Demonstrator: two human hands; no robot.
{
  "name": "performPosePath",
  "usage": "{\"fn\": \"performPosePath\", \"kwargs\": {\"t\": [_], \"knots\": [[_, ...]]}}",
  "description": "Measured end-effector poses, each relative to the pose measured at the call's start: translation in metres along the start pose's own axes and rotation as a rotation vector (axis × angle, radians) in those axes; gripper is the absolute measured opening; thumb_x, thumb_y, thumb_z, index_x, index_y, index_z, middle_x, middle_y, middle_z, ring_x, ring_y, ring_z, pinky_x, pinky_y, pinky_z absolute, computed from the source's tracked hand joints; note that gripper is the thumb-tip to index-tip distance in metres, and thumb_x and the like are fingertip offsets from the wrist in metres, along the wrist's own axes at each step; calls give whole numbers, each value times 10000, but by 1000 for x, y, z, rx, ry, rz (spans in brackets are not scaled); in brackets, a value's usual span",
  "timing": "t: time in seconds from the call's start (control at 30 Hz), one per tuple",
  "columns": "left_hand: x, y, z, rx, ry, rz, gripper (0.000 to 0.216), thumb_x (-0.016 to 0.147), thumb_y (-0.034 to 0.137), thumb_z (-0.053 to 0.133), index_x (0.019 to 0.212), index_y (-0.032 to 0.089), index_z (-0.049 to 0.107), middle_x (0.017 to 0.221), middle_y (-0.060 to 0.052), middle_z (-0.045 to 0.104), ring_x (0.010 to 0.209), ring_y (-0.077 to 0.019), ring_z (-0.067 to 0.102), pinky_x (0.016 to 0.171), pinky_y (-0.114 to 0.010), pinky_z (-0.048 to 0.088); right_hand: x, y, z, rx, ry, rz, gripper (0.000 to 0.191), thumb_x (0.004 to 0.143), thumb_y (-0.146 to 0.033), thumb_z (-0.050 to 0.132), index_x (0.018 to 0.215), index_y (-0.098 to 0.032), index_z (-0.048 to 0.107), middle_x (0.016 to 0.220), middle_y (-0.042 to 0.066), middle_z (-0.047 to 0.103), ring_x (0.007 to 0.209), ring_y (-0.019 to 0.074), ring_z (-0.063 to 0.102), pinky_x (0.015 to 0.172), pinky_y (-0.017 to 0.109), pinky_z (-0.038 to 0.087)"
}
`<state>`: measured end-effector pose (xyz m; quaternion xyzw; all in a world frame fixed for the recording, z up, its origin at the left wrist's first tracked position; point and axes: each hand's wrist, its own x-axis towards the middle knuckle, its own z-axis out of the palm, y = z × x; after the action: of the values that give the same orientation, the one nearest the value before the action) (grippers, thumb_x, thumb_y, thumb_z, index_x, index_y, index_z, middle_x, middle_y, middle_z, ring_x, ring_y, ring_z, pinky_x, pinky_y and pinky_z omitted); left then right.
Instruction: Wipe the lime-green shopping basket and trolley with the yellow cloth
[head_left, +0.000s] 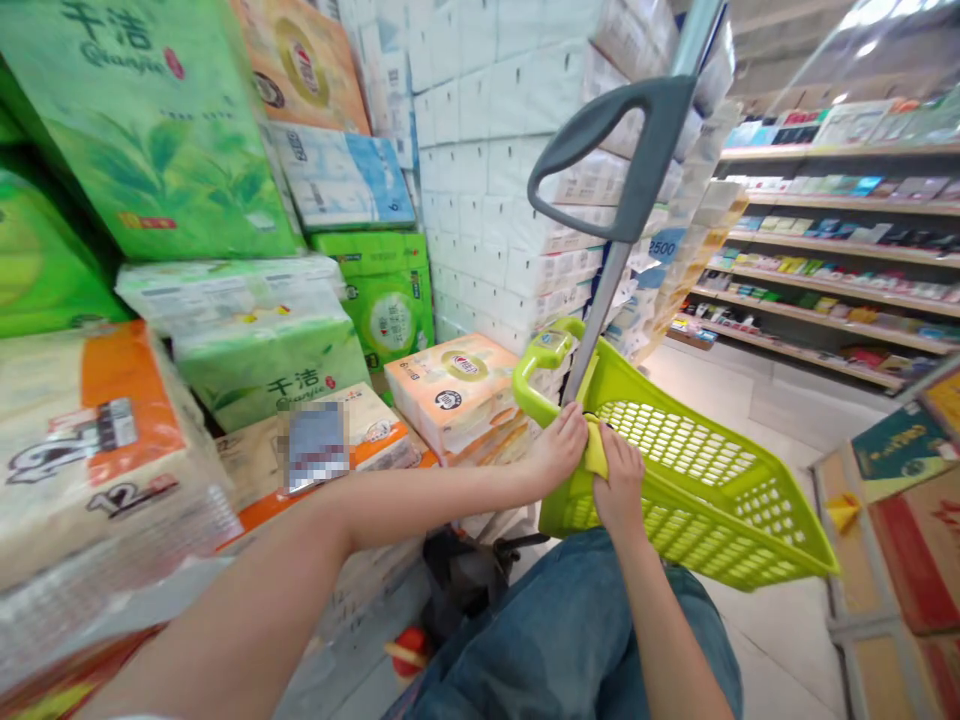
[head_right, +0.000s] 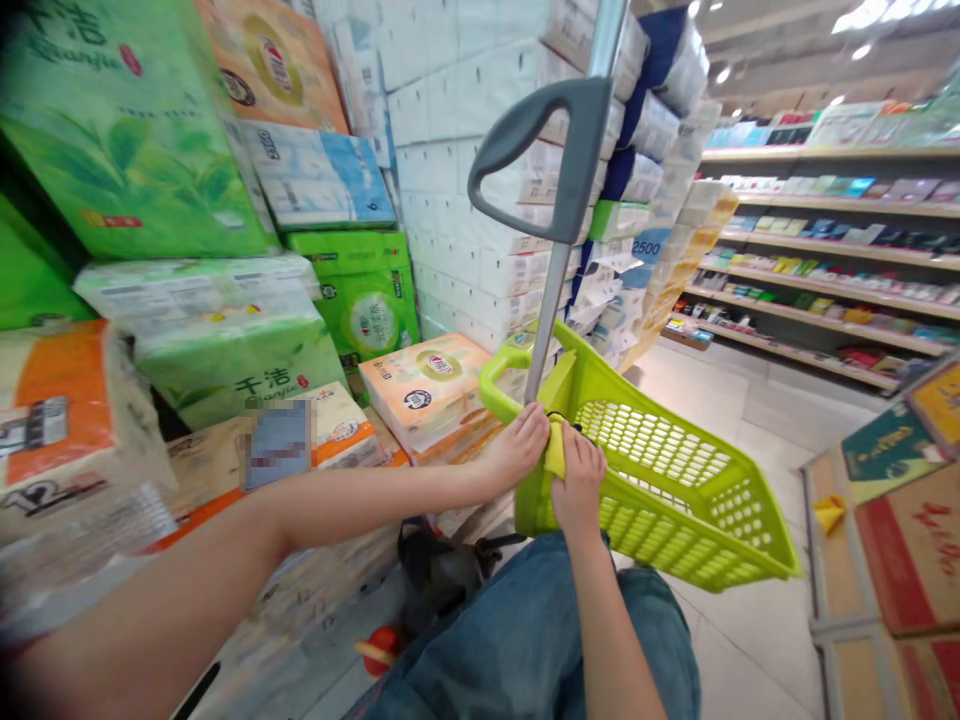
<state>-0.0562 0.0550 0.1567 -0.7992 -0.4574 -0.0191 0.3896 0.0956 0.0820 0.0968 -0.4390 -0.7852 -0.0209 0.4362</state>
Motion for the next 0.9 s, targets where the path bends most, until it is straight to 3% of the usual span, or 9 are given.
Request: {"fn": "performPosePath", "kwargs": {"t": [0.1,0.2,0.33,0.4,0.53,0.7,0.8,0.9], "knots": [[-1,-1,-6,23,-8,23,468,954,115,309,1339,-37,528,1353,-198,591,1348,-266,497,1201,-434,340,-10,15,-8,30,-32,-51,764,705,-105,389,1461,-215,400,1370,113,560,1263,274,495,1085,505,355],[0,-1,-14,49,-31,25,462,940,107,329,1322,-13,561,1347,-183,602,1335,-263,512,1194,-413,352,-31,48,-22,9,-26,-46,781,687,-96,387,1459,-212,409,1384,117,548,1294,272,475,1118,520,314],[4,6,-20,65,-58,-57,464,931,105,344,1321,-11,566,1343,-185,607,1336,-261,512,1192,-406,353,-66,96,-47,-83,23,54,773,676,-93,388,1436,-224,449,1366,118,558,1312,281,467,1151,561,242],[5,10,-21,26,-80,-91,464,923,91,357,1323,-37,553,1353,-198,596,1335,-252,514,1184,-379,361,-75,101,-54,-125,64,132,753,673,-95,387,1413,-198,479,1357,132,568,1321,291,463,1153,574,236],[4,15,-21,-83,-108,-116,483,907,69,367,1347,-70,508,1396,-222,547,1342,-252,504,1177,-359,362,-61,56,-40,-148,122,289,731,662,-98,406,1385,-130,508,1348,159,587,1329,314,456,1166,600,204],[0,17,-21,-201,-131,-203,510,904,81,376,1390,-42,470,1464,-206,474,1394,-254,437,1195,-389,326,-19,-27,-8,74,49,211,807,661,-35,371,1452,-176,437,1474,86,501,1414,229,379,1221,525,141],[-2,15,-22,-247,-136,-193,522,907,108,390,1405,-36,454,1495,-197,437,1417,-255,403,1198,-394,319,-17,-33,-11,121,-8,132,819,704,-35,365,1507,-201,352,1530,68,435,1456,212,321,1226,507,150],[-4,13,-22,-270,-133,-194,556,905,143,403,1442,-3,416,1544,-165,369,1444,-238,358,1194,-387,319,-33,-6,-27,89,-66,96,843,719,-31,361,1536,-228,289,1557,55,394,1473,210,296,1225,505,163]]}}
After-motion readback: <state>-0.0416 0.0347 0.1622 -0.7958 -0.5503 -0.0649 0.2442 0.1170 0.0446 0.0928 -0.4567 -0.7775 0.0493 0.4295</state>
